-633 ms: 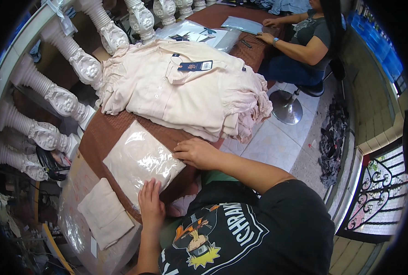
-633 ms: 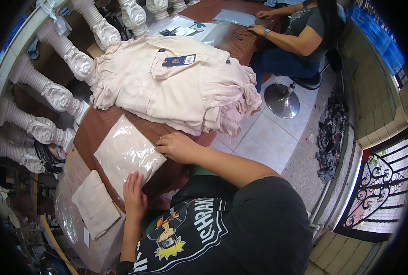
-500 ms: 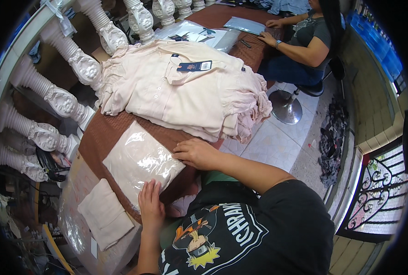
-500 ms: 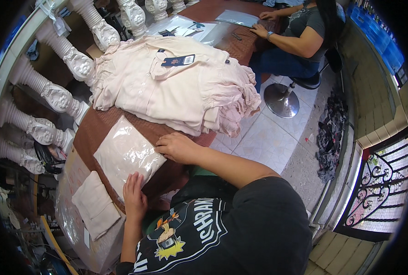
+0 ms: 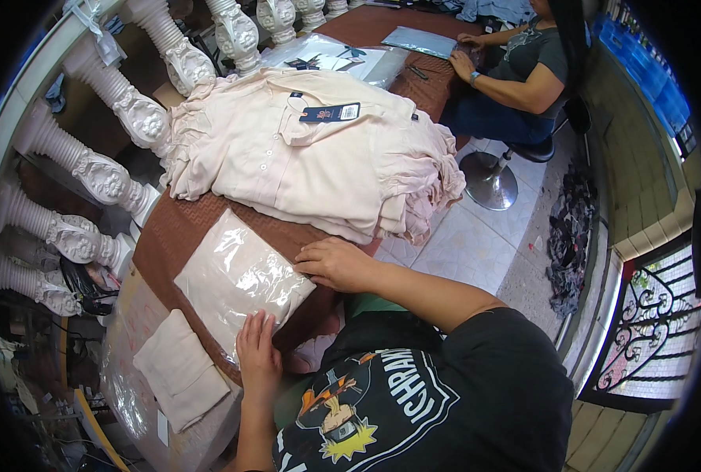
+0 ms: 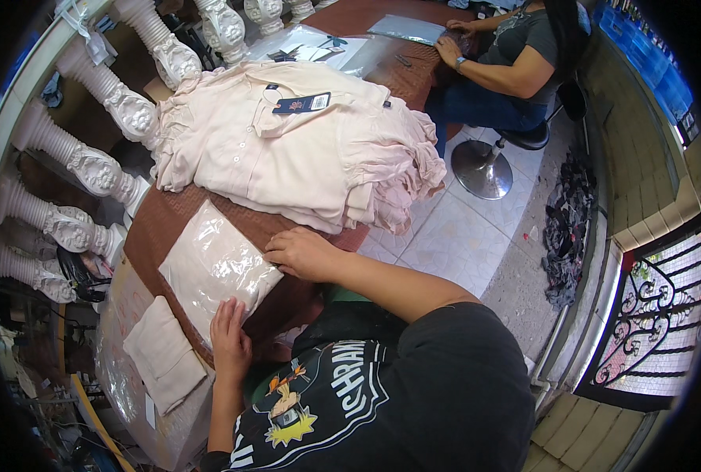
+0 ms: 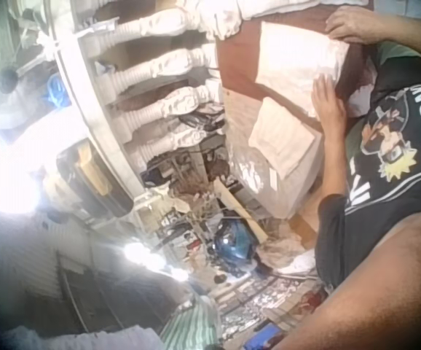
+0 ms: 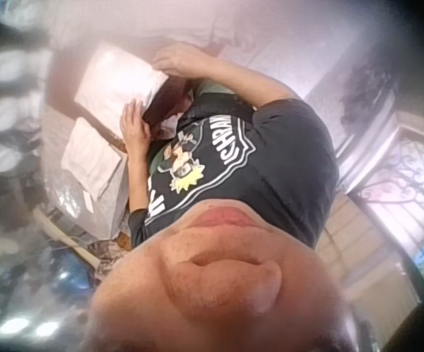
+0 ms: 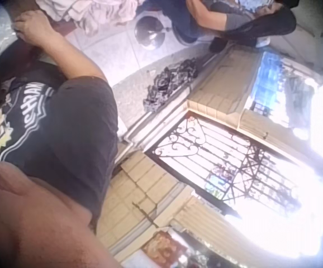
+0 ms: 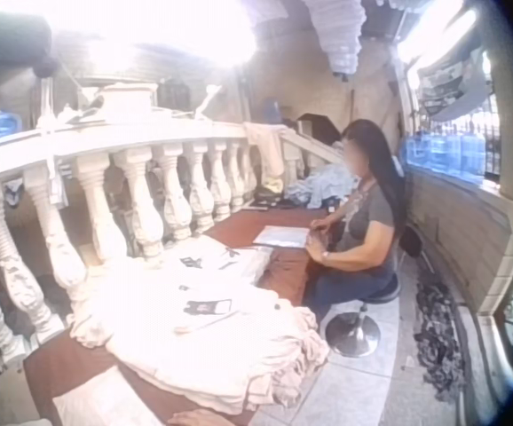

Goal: The person folds a light-colored shirt over a piece of cardboard, aligns the sleeves, and places the folded shirt into a plastic bag.

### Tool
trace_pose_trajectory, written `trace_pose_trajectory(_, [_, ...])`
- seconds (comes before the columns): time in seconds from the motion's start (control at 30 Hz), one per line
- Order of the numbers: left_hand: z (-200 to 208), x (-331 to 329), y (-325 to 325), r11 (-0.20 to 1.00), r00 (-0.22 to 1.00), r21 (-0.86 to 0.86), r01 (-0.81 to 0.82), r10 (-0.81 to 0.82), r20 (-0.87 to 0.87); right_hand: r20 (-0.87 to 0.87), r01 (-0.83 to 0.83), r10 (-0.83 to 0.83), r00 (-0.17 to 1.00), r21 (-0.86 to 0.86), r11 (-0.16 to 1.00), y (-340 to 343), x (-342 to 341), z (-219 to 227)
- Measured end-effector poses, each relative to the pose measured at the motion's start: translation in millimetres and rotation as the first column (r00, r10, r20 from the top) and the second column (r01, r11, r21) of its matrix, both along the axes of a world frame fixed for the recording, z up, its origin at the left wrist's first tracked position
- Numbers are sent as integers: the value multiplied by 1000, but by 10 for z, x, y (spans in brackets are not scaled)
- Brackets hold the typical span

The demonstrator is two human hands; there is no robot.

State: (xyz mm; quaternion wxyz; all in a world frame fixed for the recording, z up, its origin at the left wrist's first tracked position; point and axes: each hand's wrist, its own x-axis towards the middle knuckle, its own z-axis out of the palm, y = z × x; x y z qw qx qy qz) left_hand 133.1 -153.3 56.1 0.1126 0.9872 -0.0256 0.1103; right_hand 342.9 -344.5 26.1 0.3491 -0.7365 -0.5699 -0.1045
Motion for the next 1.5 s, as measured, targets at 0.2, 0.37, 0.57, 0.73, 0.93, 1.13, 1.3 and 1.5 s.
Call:
trace_pose_trajectory(0.2, [-17,26,17,1000,1000,-21,17,-16,17,-3,2,-2,1000,-4,1000,-17,13,15])
trace_pose_trajectory(0.37, [17,-22,13,1000,1000,-21,-10,10,20,-61,-22,18,998,-62,998,20,-2,70])
trace_pose_trajectory(0.57, [-122,-12,106,997,992,-67,-27,35,123,-36,-35,35,999,0,999,0,13,149])
trace_pose_trajectory(0.73, [-93,-137,120,989,981,-68,-131,139,136,-22,5,-7,1000,-106,994,-15,-21,86])
trace_pose_trajectory(0.93, [-19,-252,211,975,958,-85,-203,216,186,-16,48,-51,999,-139,989,19,-55,155])
trace_pose_trajectory(1.13, [-80,-343,228,972,957,-65,-225,233,175,116,-71,79,990,-73,995,126,-69,153])
trace_pose_trajectory(1.3, [-89,-361,307,958,937,-109,-263,281,206,72,-211,212,975,-12,977,352,61,446])
trace_pose_trajectory(1.5, [286,-350,718,912,866,-265,-311,388,317,-72,-219,231,970,147,965,692,292,1206])
